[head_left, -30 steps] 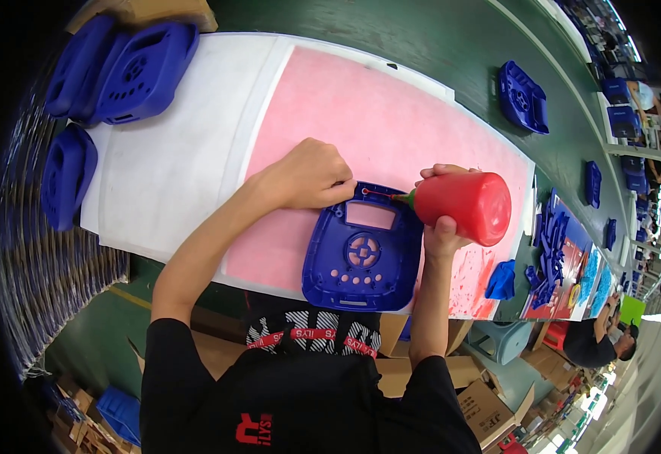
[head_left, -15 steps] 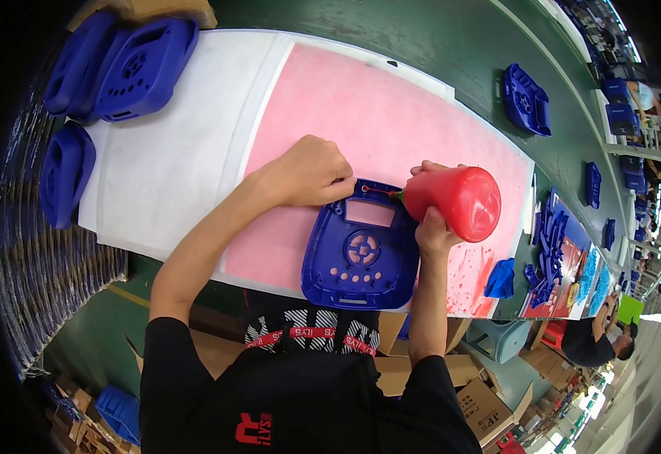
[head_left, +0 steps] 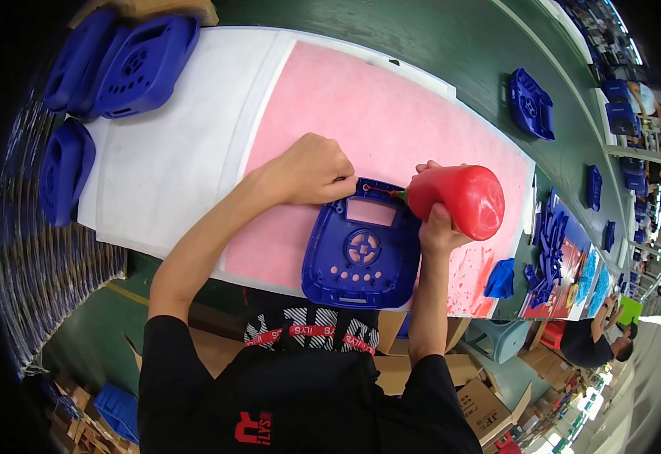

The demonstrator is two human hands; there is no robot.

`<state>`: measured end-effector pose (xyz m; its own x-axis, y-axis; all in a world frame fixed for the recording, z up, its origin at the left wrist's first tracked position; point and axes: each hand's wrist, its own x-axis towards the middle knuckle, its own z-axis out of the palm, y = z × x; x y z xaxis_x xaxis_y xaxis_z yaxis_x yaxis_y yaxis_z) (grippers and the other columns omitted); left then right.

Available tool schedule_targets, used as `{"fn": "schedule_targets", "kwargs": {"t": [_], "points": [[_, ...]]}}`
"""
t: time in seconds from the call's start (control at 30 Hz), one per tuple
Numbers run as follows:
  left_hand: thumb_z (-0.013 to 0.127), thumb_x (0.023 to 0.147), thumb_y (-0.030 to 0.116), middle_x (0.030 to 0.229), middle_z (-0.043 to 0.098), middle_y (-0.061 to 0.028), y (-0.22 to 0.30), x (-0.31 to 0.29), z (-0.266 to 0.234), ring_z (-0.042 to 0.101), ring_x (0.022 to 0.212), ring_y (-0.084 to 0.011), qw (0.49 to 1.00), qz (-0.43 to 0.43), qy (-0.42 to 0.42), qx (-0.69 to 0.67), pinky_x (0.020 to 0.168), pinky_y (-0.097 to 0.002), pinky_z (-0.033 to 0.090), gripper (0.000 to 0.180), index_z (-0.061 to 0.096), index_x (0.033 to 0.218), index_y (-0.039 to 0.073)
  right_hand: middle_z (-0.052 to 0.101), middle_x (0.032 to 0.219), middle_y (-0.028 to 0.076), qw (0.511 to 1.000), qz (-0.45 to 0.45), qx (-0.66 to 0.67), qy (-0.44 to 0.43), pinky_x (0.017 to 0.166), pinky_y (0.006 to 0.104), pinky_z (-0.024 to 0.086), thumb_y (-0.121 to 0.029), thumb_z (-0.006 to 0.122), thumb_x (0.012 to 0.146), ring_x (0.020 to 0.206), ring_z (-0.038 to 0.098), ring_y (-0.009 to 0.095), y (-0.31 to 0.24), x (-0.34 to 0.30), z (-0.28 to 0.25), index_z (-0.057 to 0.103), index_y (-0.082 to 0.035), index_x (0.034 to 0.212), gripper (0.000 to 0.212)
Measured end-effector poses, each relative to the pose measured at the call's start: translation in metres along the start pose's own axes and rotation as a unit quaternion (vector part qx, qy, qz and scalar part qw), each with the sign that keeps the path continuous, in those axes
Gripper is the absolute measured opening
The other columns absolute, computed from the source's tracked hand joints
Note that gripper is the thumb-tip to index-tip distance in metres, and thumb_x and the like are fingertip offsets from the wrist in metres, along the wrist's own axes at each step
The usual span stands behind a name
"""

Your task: The person applies glue from a bottle to blue device casings, then attaches blue plastic handles to them by hand.

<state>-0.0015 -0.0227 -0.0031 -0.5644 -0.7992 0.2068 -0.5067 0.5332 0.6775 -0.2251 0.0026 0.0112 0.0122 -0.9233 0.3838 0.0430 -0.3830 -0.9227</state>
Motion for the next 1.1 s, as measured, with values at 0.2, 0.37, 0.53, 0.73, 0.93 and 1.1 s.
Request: {"fn": "schedule_targets", "kwargs": {"t": [0.2,0.37,0.53,0.73,0.93,1.1], "points": [[0.056,0.075,0.017,0.049,0.049,-0.0171,0.0002,0.0006,0.0009,0.049,0.044,-0.034,1.0,0.004,0.004,0.003,0.048,-0.0427,0.039,0.031,0.052,0.049,0.001,0.064,0.109,0.026,1.0,0.004,0.025,0.016,0.078,0.0465,0.06,-0.043,0.078,0.08,0.096,0.067,0.038,0.0016,0.0,-0.0026,0.042,-0.001,0.133,0.076],[0.055,0.075,0.017,0.048,0.049,-0.0169,-0.0012,-0.0006,0.0012,0.048,0.043,-0.0335,1.0,0.002,0.0,0.006,0.048,-0.0422,0.039,0.031,0.051,0.049,0.001,0.064,0.109,0.026,0.999,0.008,0.042,0.027,0.077,0.0457,0.06,-0.044,0.079,0.079,0.096,0.067,0.038,0.0006,0.0017,-0.0026,0.041,-0.002,0.134,0.079],[0.055,0.076,0.018,0.048,0.049,-0.0168,-0.0005,-0.0006,0.0001,0.048,0.044,-0.0336,1.0,0.003,0.0,0.01,0.048,-0.0424,0.039,0.032,0.051,0.049,0.001,0.064,0.11,0.025,0.998,0.001,0.05,0.028,0.076,0.0457,0.061,-0.046,0.078,0.079,0.096,0.067,0.038,0.0015,0.0012,-0.005,0.042,-0.003,0.133,0.079],[0.055,0.076,0.018,0.049,0.049,-0.0165,-0.0024,-0.0018,0.0029,0.048,0.045,-0.0337,1.0,0.002,0.007,0.004,0.049,-0.0425,0.039,0.032,0.051,0.049,0.001,0.065,0.11,0.024,0.999,-0.002,0.046,0.018,0.077,0.0455,0.06,-0.047,0.077,0.079,0.097,0.067,0.037,0.0011,0.0018,-0.0052,0.041,-0.003,0.133,0.078],[0.055,0.074,0.02,0.053,0.054,-0.0176,0.002,0.0016,-0.0018,0.053,0.049,-0.0345,0.999,-0.028,-0.035,0.018,0.051,-0.0436,0.043,0.028,0.056,0.052,0.002,0.065,0.109,0.024,0.998,-0.008,0.043,0.036,0.075,0.0448,0.061,-0.051,0.076,0.079,0.095,0.067,0.037,-0.0002,0.0032,-0.0074,0.039,-0.003,0.134,0.082],[0.055,0.074,0.02,0.052,0.054,-0.0175,0.0018,0.001,-0.0032,0.054,0.049,-0.0342,0.999,-0.025,-0.034,0.015,0.052,-0.0433,0.044,0.029,0.056,0.052,0.002,0.065,0.106,0.023,0.998,-0.024,0.027,0.044,0.074,0.0433,0.061,-0.06,0.072,0.078,0.092,0.067,0.034,-0.0027,0.0083,-0.0061,0.037,-0.004,0.133,0.087]]}}
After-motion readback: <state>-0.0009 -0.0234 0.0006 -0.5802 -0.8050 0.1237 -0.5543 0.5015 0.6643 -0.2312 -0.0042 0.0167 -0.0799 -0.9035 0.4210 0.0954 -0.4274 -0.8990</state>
